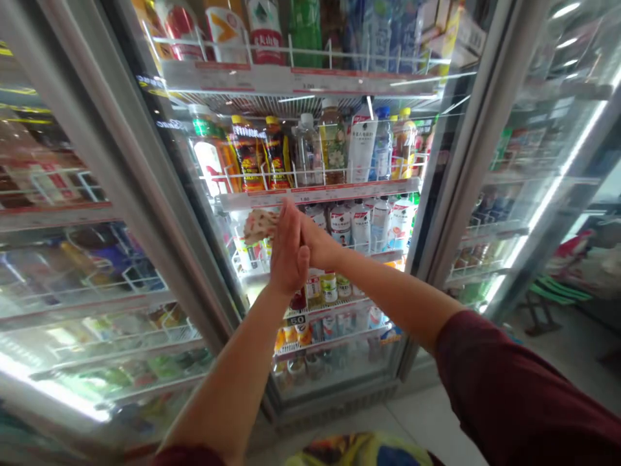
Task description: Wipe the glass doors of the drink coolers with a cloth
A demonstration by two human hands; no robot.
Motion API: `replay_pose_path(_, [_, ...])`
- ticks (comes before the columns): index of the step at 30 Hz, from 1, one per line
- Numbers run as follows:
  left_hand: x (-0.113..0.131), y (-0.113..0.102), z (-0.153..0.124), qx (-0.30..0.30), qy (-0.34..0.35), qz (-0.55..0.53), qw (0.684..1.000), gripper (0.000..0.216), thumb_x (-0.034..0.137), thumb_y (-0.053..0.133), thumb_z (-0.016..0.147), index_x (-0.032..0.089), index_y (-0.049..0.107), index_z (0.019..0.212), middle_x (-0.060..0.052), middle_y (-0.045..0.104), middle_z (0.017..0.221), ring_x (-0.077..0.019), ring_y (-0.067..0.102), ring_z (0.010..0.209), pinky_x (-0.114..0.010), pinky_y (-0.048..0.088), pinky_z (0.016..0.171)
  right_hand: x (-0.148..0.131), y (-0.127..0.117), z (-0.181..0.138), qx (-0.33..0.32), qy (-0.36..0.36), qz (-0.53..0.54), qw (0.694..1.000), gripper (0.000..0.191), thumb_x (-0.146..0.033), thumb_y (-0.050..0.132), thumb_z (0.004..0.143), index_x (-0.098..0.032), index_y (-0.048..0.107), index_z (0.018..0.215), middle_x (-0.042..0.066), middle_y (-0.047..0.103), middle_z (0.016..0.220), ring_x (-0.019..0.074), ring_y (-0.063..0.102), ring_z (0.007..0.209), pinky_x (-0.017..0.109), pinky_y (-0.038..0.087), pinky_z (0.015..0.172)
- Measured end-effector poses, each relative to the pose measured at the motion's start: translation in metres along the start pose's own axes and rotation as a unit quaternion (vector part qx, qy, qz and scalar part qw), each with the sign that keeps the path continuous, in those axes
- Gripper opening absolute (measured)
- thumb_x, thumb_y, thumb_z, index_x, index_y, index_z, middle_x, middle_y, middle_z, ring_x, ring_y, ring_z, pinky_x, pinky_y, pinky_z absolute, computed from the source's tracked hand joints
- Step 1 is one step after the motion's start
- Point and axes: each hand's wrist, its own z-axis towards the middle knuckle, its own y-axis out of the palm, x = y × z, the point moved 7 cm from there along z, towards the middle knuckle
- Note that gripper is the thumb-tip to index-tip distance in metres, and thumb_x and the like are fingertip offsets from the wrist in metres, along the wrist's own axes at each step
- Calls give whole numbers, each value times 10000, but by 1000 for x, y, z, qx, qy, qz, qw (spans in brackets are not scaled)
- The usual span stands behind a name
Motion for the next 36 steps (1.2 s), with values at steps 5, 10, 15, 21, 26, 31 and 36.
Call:
replay_pose_path(5, [-20,11,-4,-29,-33,70,997,621,471,390,1133,206,398,1694,-135,389,1748,-318,109,1714,-608,11,1404,95,-65,-67,132,123,-117,977,634,-253,371,1109,-158,307,1732,117,386,1785,248,231,1710,526,272,1393])
replay_pose_path(10, [-46,-10,20,-14,12,113,993,483,365,531,1100,316,567,1580,-62,514,1676,-303,145,1711,-646,22,1397,146,-40,-151,84,114,-224,964,506,-375,436,1123,-245,578,1591,98,571,1668,280,442,1619,540,260,1370])
replay_pose_path(15, [-65,-63,99,98,-38,122,987,578,421,507,1097,228,469,1640,-68,411,1742,-337,131,1707,-663,126,1386,142,-18,-173,188,98,-295,932,508,-295,397,1116,-198,598,1573,100,624,1619,272,409,1638,498,163,1392])
replay_pose_path(21, [-38,-30,47,52,16,169,984,388,348,622,1052,302,713,1427,-96,560,1633,-395,456,1548,-698,350,1227,146,-13,-172,172,113,-286,936,533,-302,403,1097,-245,575,1598,71,597,1648,271,412,1636,509,169,1391])
replay_pose_path(26, [-59,-56,88,53,26,169,984,423,380,570,1079,257,689,1466,-72,504,1683,-399,409,1573,-784,230,1256,150,-11,-174,162,130,-278,938,561,-309,386,1089,-272,541,1627,64,584,1661,265,403,1641,520,190,1387])
replay_pose_path(31, [-73,-78,113,95,-3,157,983,520,415,472,1108,185,597,1557,-63,410,1741,-351,279,1654,-718,230,1315,149,-11,-175,166,129,-278,937,568,-309,379,1085,-271,539,1628,62,588,1657,259,395,1645,515,175,1393])
replay_pose_path(36, [-66,-44,10,37,-24,160,986,444,321,606,1018,205,708,1434,-132,547,1638,-388,368,1622,-681,306,1330,153,-9,-178,166,131,-263,941,581,-326,377,1087,-281,504,1653,53,565,1678,268,371,1657,531,163,1396])
